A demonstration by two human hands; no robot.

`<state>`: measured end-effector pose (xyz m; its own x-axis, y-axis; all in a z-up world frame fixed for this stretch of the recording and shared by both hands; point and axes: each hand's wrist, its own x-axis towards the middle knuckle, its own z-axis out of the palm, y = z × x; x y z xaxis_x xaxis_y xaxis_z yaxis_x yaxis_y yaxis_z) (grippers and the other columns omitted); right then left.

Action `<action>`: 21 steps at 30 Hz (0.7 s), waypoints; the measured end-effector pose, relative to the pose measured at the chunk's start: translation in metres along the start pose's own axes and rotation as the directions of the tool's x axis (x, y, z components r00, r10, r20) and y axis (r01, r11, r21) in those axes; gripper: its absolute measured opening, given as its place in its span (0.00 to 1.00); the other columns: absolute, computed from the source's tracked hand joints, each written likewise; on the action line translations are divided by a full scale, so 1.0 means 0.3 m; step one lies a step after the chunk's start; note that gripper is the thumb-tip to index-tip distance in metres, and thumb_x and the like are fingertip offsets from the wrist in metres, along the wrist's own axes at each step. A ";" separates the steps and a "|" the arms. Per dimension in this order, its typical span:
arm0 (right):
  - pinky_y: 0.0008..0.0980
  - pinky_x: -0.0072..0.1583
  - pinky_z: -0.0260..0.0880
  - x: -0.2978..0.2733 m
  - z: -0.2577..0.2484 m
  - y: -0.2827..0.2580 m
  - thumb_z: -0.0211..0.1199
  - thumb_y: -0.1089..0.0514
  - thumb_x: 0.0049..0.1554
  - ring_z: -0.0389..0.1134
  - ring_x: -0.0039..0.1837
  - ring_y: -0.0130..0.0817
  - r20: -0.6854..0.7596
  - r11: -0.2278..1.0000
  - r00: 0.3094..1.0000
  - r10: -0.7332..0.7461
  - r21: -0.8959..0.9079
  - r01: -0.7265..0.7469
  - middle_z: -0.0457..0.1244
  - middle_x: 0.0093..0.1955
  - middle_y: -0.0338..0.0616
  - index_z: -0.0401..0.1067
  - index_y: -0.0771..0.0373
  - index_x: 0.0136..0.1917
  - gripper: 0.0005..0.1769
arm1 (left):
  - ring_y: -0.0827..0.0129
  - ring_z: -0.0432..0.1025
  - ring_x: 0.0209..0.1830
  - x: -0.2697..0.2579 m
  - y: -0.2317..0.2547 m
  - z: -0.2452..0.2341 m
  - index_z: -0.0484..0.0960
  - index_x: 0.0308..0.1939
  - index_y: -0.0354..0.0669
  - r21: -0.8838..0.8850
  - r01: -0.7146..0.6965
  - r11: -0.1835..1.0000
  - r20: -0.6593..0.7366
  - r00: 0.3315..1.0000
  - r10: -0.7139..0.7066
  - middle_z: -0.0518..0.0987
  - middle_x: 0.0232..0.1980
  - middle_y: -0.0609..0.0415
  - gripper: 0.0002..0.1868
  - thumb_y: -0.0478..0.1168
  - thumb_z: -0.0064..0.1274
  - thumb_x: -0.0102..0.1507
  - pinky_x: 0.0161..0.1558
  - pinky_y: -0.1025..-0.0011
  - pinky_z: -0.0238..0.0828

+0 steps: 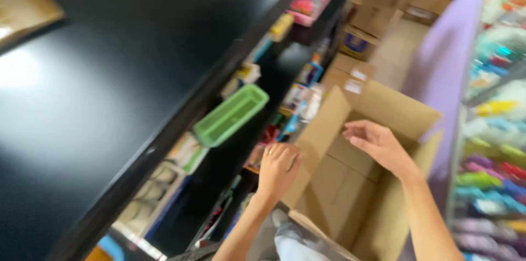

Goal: The person takes packages of Modess sanitary pads from a cardboard box on the floor and places them onto a black metal shelf. The person repeatedly reaches into the box, picks up packages, and arranges them on the shelf next to other stock.

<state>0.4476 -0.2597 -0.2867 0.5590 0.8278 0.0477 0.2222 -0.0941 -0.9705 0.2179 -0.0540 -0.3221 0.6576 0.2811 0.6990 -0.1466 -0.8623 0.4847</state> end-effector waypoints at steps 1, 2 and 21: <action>0.31 0.61 0.71 -0.069 -0.067 0.186 0.62 0.65 0.59 0.70 0.60 0.30 -0.042 1.000 0.999 0.023 -0.004 -0.023 0.70 0.57 0.44 0.71 0.65 0.66 0.21 | 0.58 0.75 0.53 -0.058 -0.034 0.095 0.81 0.42 0.45 -0.039 -0.013 0.999 0.025 1.000 0.014 0.81 0.45 0.55 0.08 0.37 0.65 0.62 0.61 0.55 0.69; 0.34 0.61 0.71 -0.151 -0.130 0.368 0.64 0.62 0.57 0.71 0.59 0.34 -0.223 0.983 0.966 0.133 -0.094 -0.157 0.71 0.57 0.46 0.72 0.65 0.65 0.22 | 0.55 0.70 0.59 -0.119 -0.064 0.189 0.79 0.51 0.45 -0.029 0.151 0.988 0.141 0.979 -0.145 0.79 0.54 0.52 0.16 0.38 0.63 0.60 0.64 0.53 0.65; 0.48 0.51 0.75 -0.860 -0.109 1.278 0.65 0.58 0.51 0.77 0.51 0.54 -0.806 0.660 0.292 0.515 0.156 -0.734 0.72 0.46 0.63 0.77 0.68 0.51 0.16 | 0.39 0.76 0.51 -0.555 -0.285 0.747 0.82 0.53 0.42 0.405 0.612 0.680 0.567 0.415 -0.712 0.82 0.46 0.34 0.20 0.51 0.55 0.64 0.52 0.49 0.76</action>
<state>0.4146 -0.5274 -0.6634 0.9215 -0.2525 -0.2952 -0.3884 -0.5839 -0.7129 0.2865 -0.1217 -0.5978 0.7963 0.4916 -0.3525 0.6018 -0.5847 0.5439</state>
